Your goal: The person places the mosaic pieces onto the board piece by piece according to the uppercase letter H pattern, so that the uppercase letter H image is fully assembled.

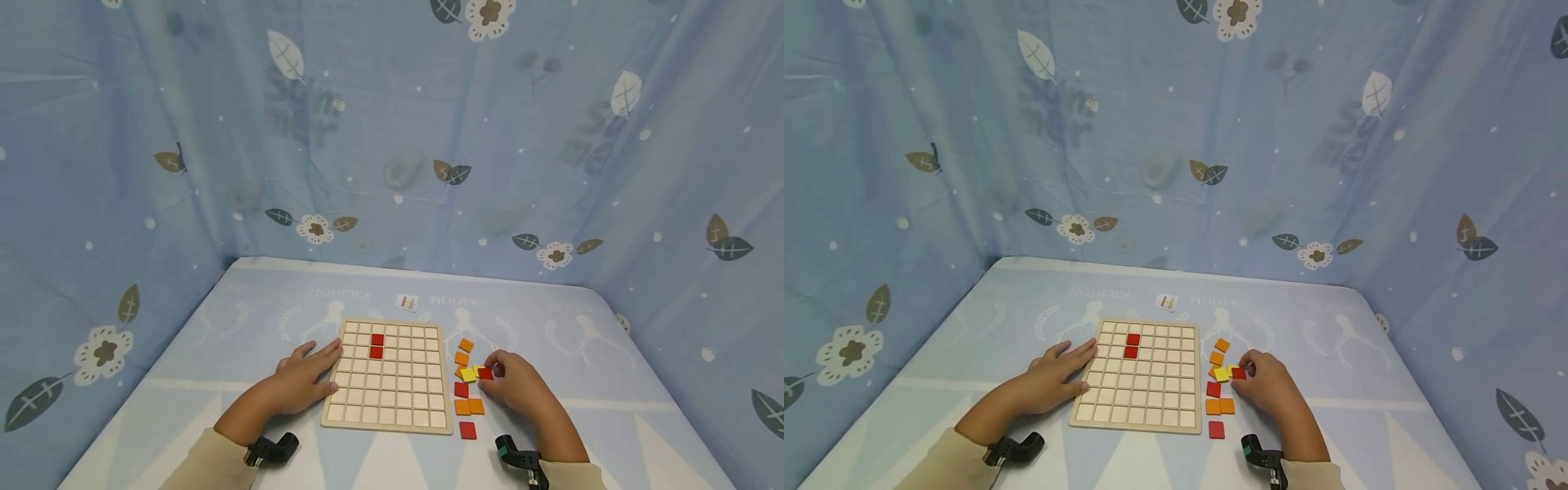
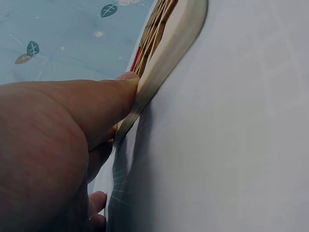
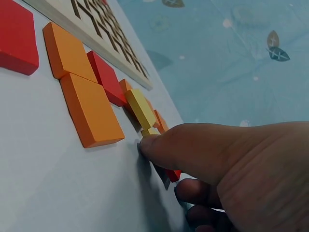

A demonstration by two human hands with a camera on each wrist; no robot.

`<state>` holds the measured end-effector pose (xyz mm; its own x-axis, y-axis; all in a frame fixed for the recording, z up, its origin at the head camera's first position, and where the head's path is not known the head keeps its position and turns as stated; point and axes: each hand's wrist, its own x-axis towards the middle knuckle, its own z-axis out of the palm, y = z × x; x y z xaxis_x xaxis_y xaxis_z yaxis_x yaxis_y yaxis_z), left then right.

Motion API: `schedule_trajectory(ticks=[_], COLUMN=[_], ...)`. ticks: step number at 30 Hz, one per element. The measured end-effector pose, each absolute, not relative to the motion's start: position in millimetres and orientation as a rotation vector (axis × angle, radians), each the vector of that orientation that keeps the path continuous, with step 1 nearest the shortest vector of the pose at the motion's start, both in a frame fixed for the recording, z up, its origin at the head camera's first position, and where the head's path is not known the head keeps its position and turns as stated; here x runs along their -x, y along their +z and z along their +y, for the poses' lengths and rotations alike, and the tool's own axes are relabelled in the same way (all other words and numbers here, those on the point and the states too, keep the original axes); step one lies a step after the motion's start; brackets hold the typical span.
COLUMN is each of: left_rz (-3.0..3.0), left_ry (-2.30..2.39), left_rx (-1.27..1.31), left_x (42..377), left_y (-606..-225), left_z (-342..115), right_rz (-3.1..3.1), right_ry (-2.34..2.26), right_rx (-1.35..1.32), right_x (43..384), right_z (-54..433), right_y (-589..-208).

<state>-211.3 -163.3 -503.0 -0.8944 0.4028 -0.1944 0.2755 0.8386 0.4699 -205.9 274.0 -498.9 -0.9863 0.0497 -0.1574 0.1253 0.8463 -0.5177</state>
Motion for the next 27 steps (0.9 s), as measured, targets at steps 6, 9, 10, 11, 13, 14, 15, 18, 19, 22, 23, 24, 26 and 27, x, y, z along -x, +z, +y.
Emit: schedule_trajectory(ticks=[6, 9, 10, 11, 13, 14, 15, 18, 19, 22, 23, 24, 26, 27], left_rz=[2.727, 2.728, 2.730, 2.733, 2.736, 2.736, 2.736, 2.737, 2.737, 2.738, 2.737, 2.736, 2.735, 2.736], left_ry=[0.640, 0.641, 0.638, 0.636, 0.632, 0.630, 0.630, 0.628, 0.628, 0.636, 0.642, 0.646, 0.652, 0.654], left_rx=[-0.519, -0.524, -0.526, -0.528, -0.528, -0.526, -0.524, -0.520, -0.521, -0.526, -0.525, -0.524, -0.519, -0.515], left_x=[211.0, 210.5, 210.3, 210.2, 209.9, 209.9, 209.9, 209.7, 209.7, 209.3, 209.2, 209.0, 208.6, 208.5], left_y=[-501.7, -501.3, -501.3, -501.2, -501.1, -501.2, -501.3, -501.3, -501.2, -500.3, -499.9, -499.3, -498.2, -497.6], left_z=[-162.9, -162.9, -162.9, -163.0, -163.1, -163.3, -163.5, -163.7, -163.7, -163.0, -162.7, -162.3, -161.7, -161.5], right_rz=[2.884, 2.883, 2.882, 2.881, 2.877, 2.875, 2.874, 2.887, 2.892, 2.907, 2.906, 2.908, 2.910, 2.912], right_ry=[-0.844, -0.852, -0.853, -0.857, -0.862, -0.865, -0.870, -0.880, -0.887, -0.910, -0.918, -0.926, -0.942, -0.950], right_rx=[-0.134, -0.138, -0.141, -0.144, -0.154, -0.162, -0.169, -0.174, -0.179, -0.190, -0.201, -0.204, -0.217, -0.222], right_x=[205.0, 204.6, 204.6, 204.5, 204.5, 204.7, 204.6, 204.5, 204.6, 204.5, 204.7, 205.1, 206.1, 207.0], right_z=[274.6, 274.3, 274.1, 273.9, 273.7, 273.6, 273.3, 272.8, 272.7, 272.0, 271.7, 271.3, 269.6, 268.3], right_y=[-498.8, -498.1, -498.0, -497.6, -497.3, -497.4, -497.0, -496.2, -496.2, -495.9, -496.1, -496.5, -496.9, -497.1])
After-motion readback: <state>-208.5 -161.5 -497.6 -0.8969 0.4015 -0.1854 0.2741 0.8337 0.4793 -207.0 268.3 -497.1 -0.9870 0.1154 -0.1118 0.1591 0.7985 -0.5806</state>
